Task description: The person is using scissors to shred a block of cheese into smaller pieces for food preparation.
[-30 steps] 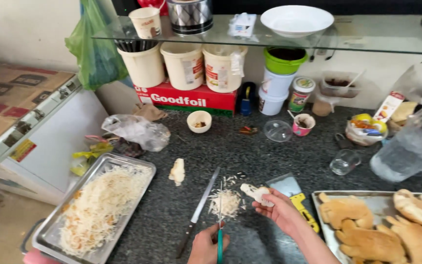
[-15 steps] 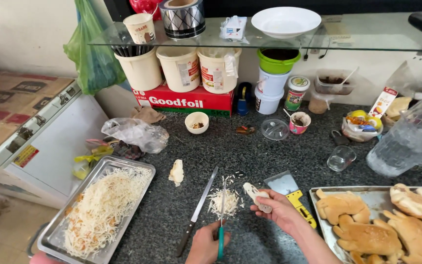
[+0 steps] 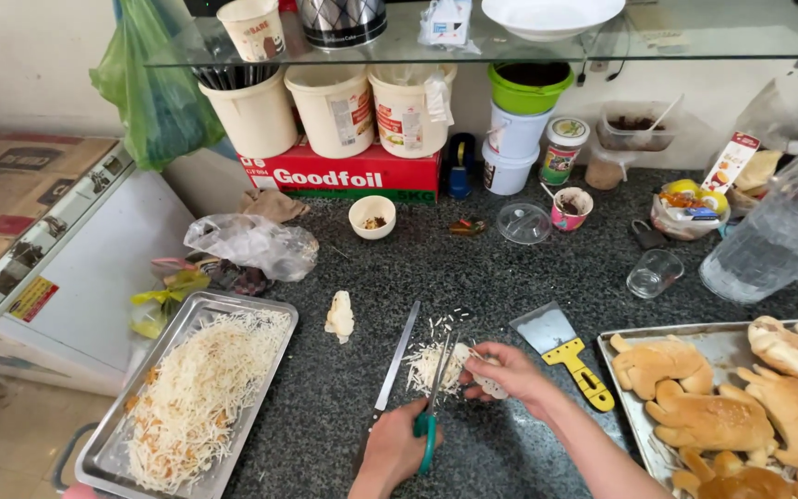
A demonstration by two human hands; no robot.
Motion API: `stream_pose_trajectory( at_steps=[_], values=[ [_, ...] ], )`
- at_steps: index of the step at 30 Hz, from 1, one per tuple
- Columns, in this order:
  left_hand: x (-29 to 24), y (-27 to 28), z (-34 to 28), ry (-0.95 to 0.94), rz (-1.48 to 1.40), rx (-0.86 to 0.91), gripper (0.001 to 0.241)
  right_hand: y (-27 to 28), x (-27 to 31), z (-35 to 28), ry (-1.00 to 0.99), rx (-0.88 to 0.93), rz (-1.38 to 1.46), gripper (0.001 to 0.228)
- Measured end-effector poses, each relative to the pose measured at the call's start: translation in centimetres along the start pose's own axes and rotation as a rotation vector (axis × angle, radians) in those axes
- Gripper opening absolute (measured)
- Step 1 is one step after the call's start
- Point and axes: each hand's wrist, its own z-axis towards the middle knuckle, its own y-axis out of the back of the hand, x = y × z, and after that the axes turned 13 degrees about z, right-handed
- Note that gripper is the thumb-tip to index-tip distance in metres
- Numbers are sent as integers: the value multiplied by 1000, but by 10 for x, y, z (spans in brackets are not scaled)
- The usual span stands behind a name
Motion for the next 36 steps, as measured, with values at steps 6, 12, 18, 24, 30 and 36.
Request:
stream_pose_trajectory(
  at_steps=[6, 12, 18, 24, 30, 36],
  values=[
    [8, -10, 8, -7, 32, -34, 53, 0, -1, 13, -51, 33, -130, 34],
    [5, -12, 7, -56, 20, -23, 41, 0, -6, 17, 3, 50, -180, 27],
    [-7, 3, -5, -43, 25, -8, 30, -3, -4, 11, -20, 87, -165, 24],
    [-4, 6, -6, -14, 32, 33, 24, 0, -10, 23, 5, 126, -199, 23],
    [-7, 8, -12, 14, 18, 19, 36, -8, -7, 19, -1, 125, -218, 25],
    [-5, 7, -6, -7, 35, 34, 36, -10, -9, 22, -2, 146, -186, 26]
  ],
)
